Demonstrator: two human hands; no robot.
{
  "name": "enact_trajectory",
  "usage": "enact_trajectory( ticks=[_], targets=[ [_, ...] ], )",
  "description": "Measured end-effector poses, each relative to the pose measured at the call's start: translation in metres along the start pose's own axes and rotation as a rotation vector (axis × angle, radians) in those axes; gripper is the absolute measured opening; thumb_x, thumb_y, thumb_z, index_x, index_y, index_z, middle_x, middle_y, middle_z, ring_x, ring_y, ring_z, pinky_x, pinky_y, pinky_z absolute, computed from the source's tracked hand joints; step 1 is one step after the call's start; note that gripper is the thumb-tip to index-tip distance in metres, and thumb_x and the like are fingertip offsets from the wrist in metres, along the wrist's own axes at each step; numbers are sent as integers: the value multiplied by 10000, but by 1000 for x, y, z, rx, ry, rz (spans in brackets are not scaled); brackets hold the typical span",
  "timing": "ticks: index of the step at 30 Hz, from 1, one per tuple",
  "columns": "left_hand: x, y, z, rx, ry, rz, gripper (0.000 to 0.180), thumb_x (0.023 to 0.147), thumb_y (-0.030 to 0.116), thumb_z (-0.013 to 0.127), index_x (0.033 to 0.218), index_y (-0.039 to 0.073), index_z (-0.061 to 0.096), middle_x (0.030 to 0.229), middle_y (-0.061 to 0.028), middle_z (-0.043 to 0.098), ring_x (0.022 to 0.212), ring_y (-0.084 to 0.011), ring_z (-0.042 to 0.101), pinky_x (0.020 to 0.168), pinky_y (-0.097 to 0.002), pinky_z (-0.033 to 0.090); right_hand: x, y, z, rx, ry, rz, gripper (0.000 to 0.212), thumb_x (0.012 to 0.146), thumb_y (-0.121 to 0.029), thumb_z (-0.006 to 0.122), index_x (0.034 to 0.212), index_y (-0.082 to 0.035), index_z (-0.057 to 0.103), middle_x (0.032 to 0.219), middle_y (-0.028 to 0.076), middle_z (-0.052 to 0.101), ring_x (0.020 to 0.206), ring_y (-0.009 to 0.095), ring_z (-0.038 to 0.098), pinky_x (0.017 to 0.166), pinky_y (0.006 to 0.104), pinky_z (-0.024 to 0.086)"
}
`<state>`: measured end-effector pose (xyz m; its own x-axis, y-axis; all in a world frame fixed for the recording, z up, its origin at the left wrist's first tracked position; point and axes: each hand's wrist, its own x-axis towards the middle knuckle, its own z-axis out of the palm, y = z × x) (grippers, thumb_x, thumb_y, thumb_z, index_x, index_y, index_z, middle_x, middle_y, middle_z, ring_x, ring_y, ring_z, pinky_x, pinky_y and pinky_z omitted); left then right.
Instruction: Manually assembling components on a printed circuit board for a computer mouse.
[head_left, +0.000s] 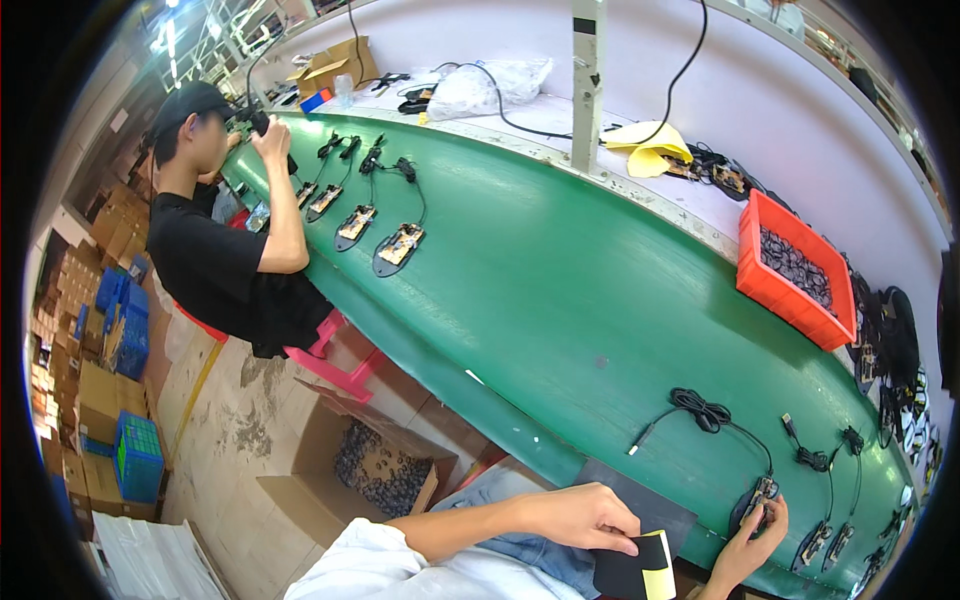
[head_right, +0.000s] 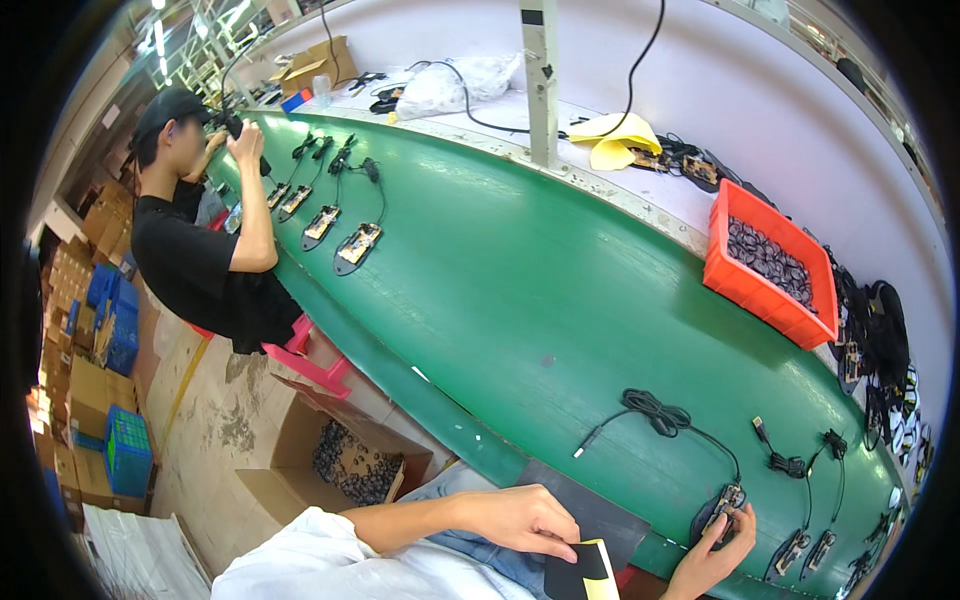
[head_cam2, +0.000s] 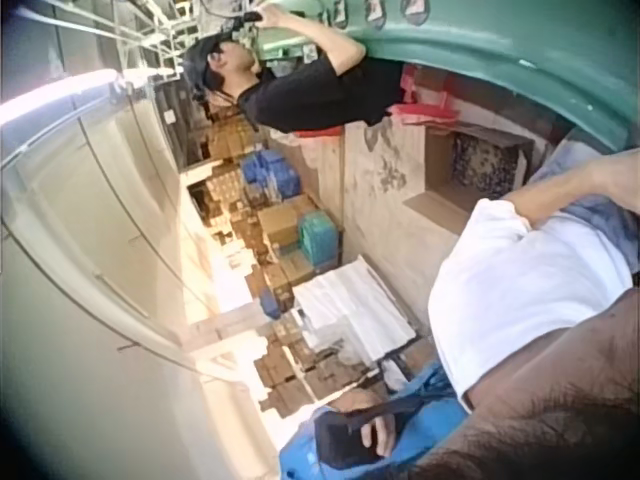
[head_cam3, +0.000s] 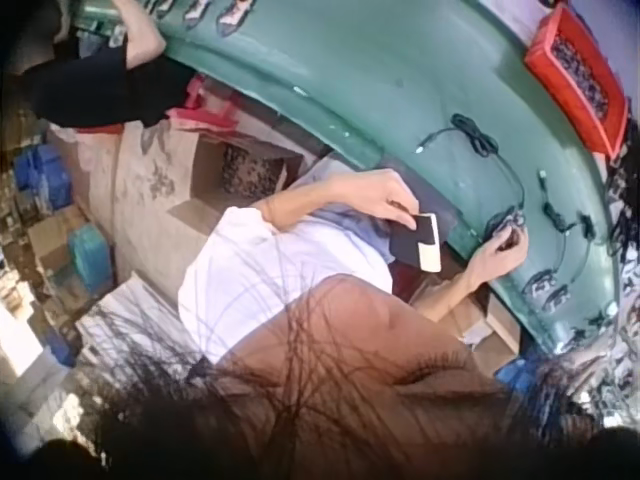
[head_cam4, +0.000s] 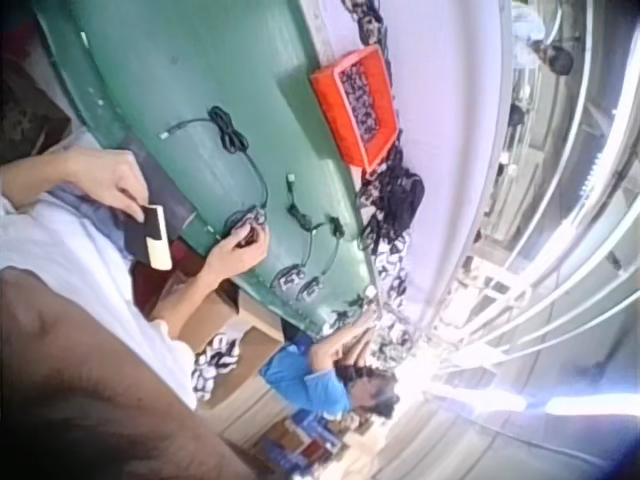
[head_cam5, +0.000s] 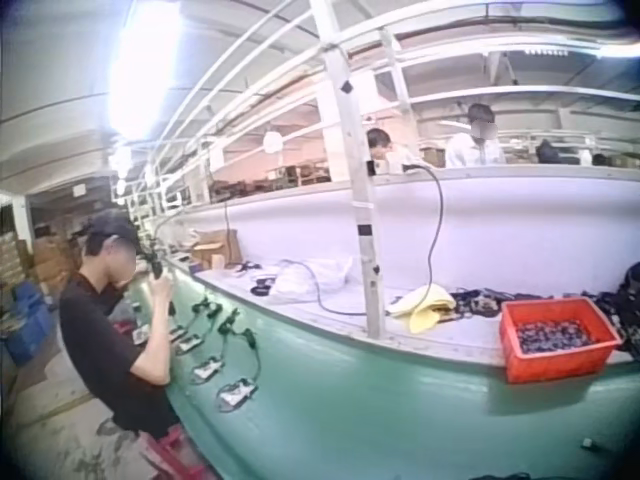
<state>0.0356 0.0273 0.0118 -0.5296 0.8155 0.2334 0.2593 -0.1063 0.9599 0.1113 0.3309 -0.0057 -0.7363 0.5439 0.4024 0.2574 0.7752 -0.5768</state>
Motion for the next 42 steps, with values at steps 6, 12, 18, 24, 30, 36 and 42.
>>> enact_trajectory(
  ticks=[6, 12, 18, 24, 30, 36, 42],
  targets=[
    [3, -2, 0, 10, -16, 16, 244, 961, 252, 700, 893, 20, 664, 670, -83, 551, 545, -232, 497, 504, -373, 366, 24, -26, -7, -165, 135, -208, 243, 1026, -108, 571, 1230, 21, 600, 1342, 169, 573, 1206, 314, 551, 1007, 399, 445],
    [3, -4, -3, 40, -61, -11, 226, 957, 249, 703, 922, 26, 689, 694, -88, 596, 564, -234, 538, 515, -369, 390, 80, -141, 4, 261, -329, -801, 377, 972, -174, 644, 1303, -3, 587, 1363, 207, 586, 1266, 363, 549, 1079, 470, 430],
    [-1, 2, 2, 32, -2, 28, 235, 937, 250, 719, 917, 17, 692, 711, -119, 612, 596, -291, 578, 542, -396, 425, 139, -265, -43, 701, -400, -1230, 914, 904, -443, 744, 1571, -32, 273, 1522, 263, 421, 1343, 485, 473, 1089, 589, 396],
    [0, -5, -7, 66, -20, 46, 200, 906, 204, 745, 878, 16, 683, 715, -118, 616, 637, -308, 604, 579, -394, 460, 160, -237, -38, 922, -338, -1335, 967, 884, -474, 754, 1581, -36, 247, 1558, 277, 356, 1373, 525, 416, 1098, 626, 370],
    [3, -5, -6, 50, -35, 84, 188, 905, 203, 736, 864, 29, 675, 756, -111, 628, 681, -324, 610, 602, -411, 473, 162, -234, -33, 918, -267, -1239, 937, 893, -475, 740, 1565, -24, 267, 1548, 274, 368, 1370, 515, 423, 1101, 617, 371],
    [4, 10, 1, 167, -32, 170, 204, 929, 221, 707, 850, 36, 672, 769, -129, 623, 712, -342, 624, 642, -416, 501, 215, -255, -72, 766, 286, -1344, 908, 903, -476, 725, 1549, -11, 288, 1537, 272, 381, 1366, 504, 430, 1104, 608, 372],
    [16, -6, 6, 453, -196, 69, 200, 927, 243, 701, 907, 44, 692, 811, -117, 658, 738, -332, 650, 669, -407, 525, 216, -247, -107, 742, 481, -1399, 880, 913, -477, 710, 1533, 1, 308, 1527, 270, 394, 1363, 493, 437, 1107, 600, 373]
  ],
)
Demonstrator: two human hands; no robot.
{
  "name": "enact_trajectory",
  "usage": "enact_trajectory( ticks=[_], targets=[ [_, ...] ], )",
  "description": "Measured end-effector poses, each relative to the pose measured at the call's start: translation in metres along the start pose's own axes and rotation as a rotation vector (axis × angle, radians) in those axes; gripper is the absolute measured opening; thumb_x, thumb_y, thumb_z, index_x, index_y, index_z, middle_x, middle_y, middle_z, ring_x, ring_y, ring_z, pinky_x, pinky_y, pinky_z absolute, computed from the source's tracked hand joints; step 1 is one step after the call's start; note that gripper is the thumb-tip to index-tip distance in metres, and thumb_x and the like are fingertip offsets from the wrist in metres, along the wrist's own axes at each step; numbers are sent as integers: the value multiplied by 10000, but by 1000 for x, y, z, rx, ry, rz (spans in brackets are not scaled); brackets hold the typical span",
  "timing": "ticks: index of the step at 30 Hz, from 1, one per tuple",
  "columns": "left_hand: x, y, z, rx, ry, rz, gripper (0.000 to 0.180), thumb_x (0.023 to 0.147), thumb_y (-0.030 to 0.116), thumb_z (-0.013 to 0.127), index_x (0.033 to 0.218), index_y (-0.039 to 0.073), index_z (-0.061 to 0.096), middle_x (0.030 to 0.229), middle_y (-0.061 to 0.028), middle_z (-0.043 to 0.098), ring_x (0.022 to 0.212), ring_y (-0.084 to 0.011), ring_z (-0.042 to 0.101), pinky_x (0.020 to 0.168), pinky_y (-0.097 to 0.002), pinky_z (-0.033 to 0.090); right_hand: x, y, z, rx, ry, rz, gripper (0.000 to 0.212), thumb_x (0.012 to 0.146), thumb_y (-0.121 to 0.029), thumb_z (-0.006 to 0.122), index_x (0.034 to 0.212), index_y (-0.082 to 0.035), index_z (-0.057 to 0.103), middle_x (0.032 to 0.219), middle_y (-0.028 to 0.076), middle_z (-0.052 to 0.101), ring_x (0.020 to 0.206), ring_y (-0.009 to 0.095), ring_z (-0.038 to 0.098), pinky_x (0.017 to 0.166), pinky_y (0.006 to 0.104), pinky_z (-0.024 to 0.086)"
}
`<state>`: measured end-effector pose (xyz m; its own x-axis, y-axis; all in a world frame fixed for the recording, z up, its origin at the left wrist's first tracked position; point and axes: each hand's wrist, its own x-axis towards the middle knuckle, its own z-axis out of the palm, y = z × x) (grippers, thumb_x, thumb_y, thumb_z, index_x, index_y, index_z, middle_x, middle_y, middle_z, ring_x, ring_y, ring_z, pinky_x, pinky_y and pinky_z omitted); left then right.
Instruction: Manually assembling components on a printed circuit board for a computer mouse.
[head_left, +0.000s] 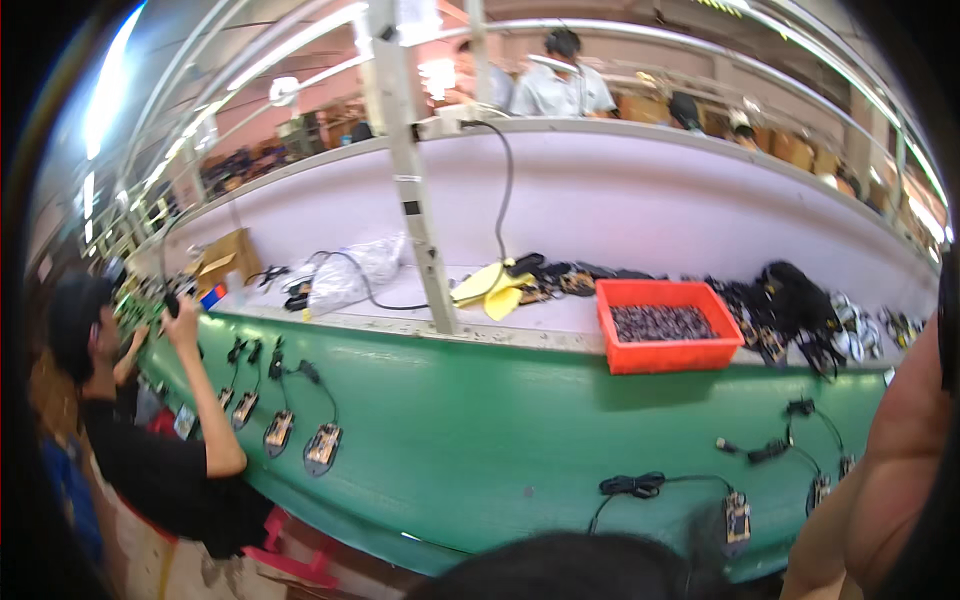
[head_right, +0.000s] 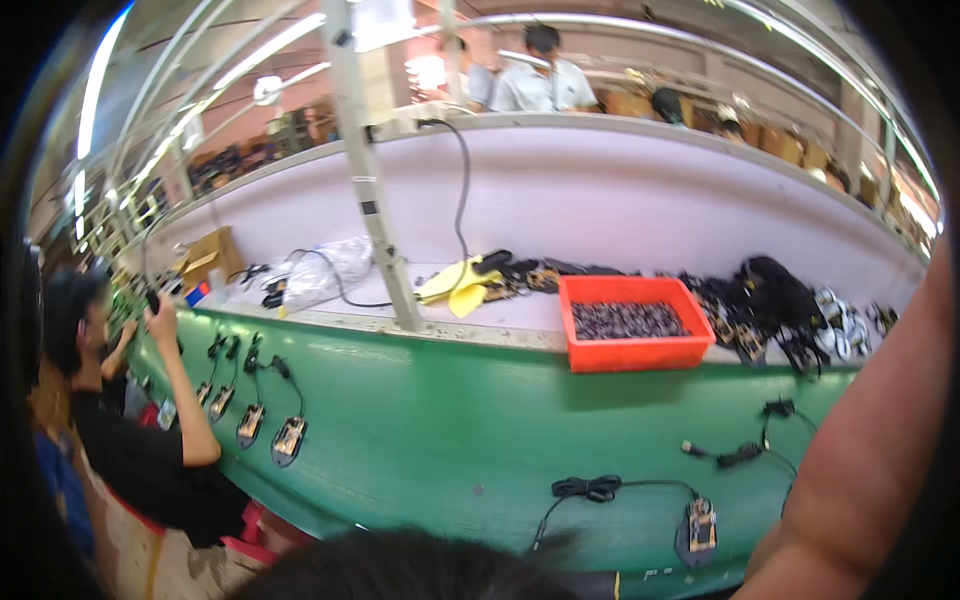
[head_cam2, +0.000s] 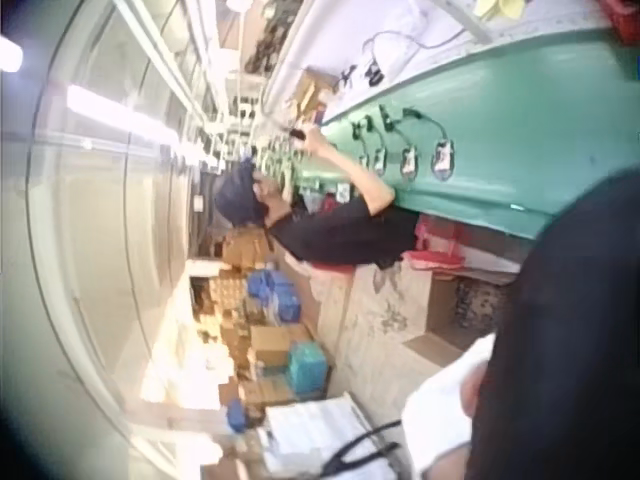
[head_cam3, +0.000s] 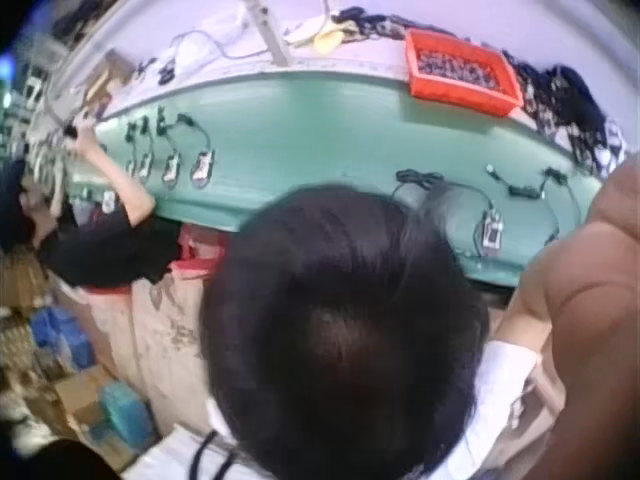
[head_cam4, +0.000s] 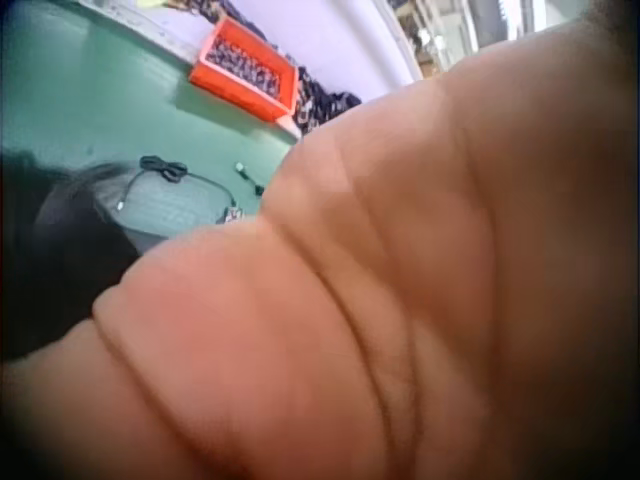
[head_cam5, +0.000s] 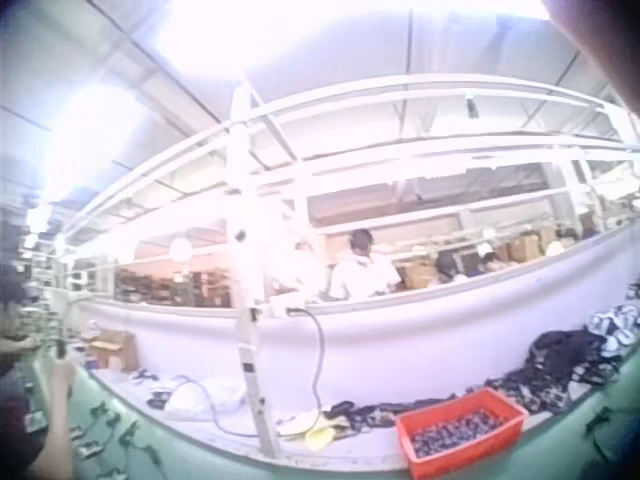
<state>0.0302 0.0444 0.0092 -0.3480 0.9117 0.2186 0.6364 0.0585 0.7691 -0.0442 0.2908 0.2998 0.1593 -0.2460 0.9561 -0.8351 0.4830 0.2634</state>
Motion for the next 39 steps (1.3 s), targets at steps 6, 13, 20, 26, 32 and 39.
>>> enact_trajectory(
  ticks=[6, 13, 20, 26, 32, 39],
  targets=[
    [-9, 11, -2, 49, -184, -222, 218, 925, 264, 695, 965, 51, 712, 853, -105, 694, 764, -322, 677, 697, -398, 550, -28, -13, 13, -12, -12, 98, 854, 922, -478, 695, 1517, 13, 329, 1517, 268, 407, 1359, 483, 445, 1111, 591, 374],
    [-15, 16, -4, -71, -97, -224, 261, 931, 304, 678, 1000, 57, 722, 894, -105, 718, 786, -324, 693, 709, -403, 562, -60, -33, 8, -98, 5, 311, 826, 933, -479, 678, 1498, 28, 353, 1505, 266, 422, 1355, 470, 453, 1114, 582, 376],
    [0, 5, -11, -352, 220, 5, 140, 884, 158, 767, 882, 27, 718, 720, -109, 627, 646, -285, 605, 579, -374, 465, -70, -74, 13, -187, 88, 498, 800, 944, -481, 661, 1480, 42, 377, 1494, 263, 436, 1351, 458, 462, 1118, 572, 377],
    [-17, 6, 0, -300, 275, 76, 206, 946, 256, 695, 894, 57, 697, 747, -112, 641, 684, -336, 632, 622, -403, 514, -81, -87, 73, 128, 59, 641, 704, 967, -339, 661, 1415, 130, 389, 1411, 261, 501, 1300, 352, 535, 1094, 490, 429],
    [-28, 9, 9, -200, 223, 56, 214, 928, 251, 662, 897, 40, 685, 778, -151, 644, 753, -317, 666, 655, -415, 507, -146, -89, 225, 444, -999, 509, 620, 944, -288, 690, 1475, -74, 452, 1521, 207, 417, 1387, 385, 432, 1162, 469, 365],
    [-30, 7, -12, -177, 171, -128, 349, 893, 380, 704, 1024, 59, 734, 924, -166, 724, 823, -342, 708, 722, -414, 552, -184, -107, 449, 479, -1032, 337, 644, 1035, -515, 462, 1582, -200, 333, 1645, 176, 263, 1529, 373, 223, 1251, 522, 182]
  ],
)
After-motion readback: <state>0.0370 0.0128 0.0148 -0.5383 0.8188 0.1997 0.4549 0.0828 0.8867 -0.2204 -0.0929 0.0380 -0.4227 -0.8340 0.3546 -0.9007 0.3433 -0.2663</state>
